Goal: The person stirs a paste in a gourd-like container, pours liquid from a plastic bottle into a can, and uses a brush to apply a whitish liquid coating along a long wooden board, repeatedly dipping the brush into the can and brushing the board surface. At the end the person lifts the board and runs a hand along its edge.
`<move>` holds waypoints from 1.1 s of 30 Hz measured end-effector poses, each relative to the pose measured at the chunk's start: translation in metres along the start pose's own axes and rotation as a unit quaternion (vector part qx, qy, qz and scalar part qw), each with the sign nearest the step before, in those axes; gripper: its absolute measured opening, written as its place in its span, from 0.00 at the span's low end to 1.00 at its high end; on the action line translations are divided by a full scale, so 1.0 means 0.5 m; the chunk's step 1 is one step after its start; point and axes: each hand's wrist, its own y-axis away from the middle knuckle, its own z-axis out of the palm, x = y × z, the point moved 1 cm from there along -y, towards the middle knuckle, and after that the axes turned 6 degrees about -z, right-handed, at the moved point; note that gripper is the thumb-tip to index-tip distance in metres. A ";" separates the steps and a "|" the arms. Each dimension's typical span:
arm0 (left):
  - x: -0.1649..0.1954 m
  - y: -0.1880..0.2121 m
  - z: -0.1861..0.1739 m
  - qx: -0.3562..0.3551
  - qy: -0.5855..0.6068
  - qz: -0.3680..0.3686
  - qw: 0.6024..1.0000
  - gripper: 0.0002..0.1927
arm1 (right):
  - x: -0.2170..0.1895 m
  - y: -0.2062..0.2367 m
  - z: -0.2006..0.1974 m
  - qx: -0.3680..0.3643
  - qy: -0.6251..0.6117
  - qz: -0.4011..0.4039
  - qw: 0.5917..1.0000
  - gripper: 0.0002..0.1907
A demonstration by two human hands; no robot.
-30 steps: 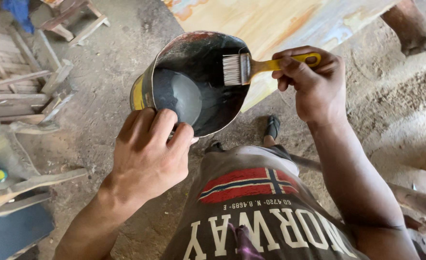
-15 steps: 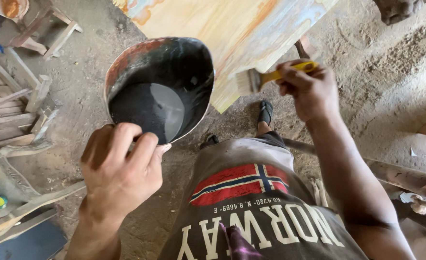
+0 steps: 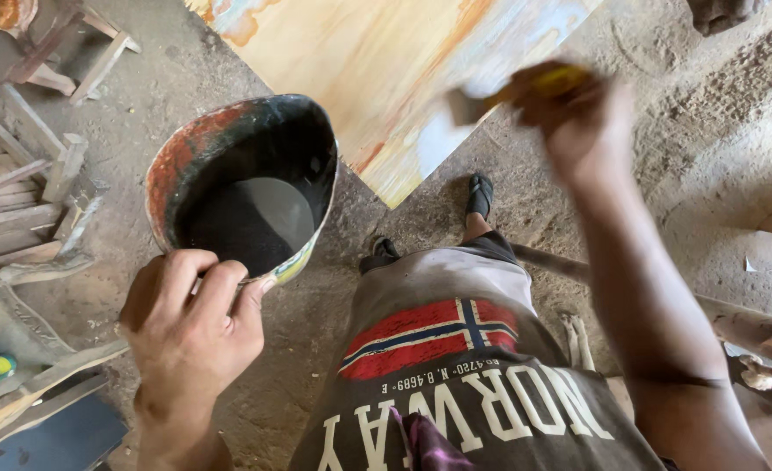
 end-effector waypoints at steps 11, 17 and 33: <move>-0.027 0.026 0.009 -0.011 -0.006 -0.040 0.999 0.16 | 0.040 0.040 -0.062 0.039 0.210 -0.150 0.965 0.03; -0.034 0.030 0.013 -0.003 -0.017 -0.047 0.999 0.14 | 0.107 0.195 0.028 -0.186 0.139 -0.282 0.931 0.06; -0.029 0.025 -0.002 0.025 -0.033 -0.010 0.999 0.13 | 0.098 0.146 -0.044 -0.061 0.134 -0.273 0.951 0.10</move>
